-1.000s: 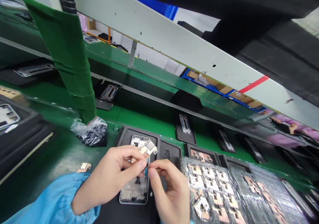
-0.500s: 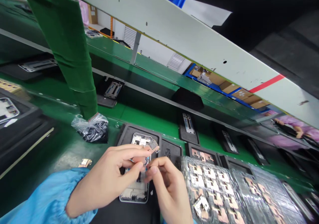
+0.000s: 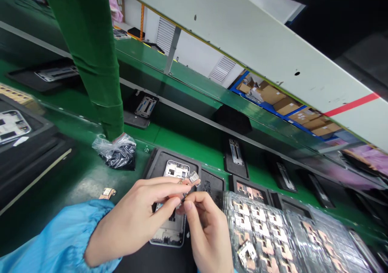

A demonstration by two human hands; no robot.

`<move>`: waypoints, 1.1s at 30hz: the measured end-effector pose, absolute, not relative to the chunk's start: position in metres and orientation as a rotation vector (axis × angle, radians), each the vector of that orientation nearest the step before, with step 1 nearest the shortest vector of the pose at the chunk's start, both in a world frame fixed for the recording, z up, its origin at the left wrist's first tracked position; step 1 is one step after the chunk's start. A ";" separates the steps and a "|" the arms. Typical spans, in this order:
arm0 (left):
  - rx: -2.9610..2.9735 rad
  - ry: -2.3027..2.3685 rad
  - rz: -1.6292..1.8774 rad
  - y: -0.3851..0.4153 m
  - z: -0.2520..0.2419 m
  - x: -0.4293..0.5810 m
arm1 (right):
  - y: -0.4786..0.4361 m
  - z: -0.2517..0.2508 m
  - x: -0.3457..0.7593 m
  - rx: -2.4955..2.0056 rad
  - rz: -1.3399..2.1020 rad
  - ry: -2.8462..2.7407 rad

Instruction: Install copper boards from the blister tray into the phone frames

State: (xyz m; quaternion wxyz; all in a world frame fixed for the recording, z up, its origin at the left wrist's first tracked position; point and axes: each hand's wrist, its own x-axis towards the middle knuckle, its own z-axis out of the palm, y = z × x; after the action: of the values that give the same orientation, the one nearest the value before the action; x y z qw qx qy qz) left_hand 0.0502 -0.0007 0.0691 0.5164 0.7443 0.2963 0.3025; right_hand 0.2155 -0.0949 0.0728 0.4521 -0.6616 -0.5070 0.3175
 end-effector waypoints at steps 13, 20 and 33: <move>1.743 0.742 0.739 -0.002 0.072 0.051 | -0.096 0.068 0.214 -1.595 0.796 -1.193; 1.750 0.744 0.770 -0.006 0.069 0.052 | -0.097 0.067 0.213 -1.612 0.751 -1.207; 1.697 0.700 0.773 -0.007 0.071 0.055 | -0.098 0.066 0.207 -1.731 0.480 -1.293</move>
State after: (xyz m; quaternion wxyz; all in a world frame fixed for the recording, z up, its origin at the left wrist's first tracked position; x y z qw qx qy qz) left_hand 0.0545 -0.0070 0.0709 0.5436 0.7151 0.2950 0.3257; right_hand 0.2068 -0.0980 0.0656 0.4477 -0.6993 -0.5223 0.1941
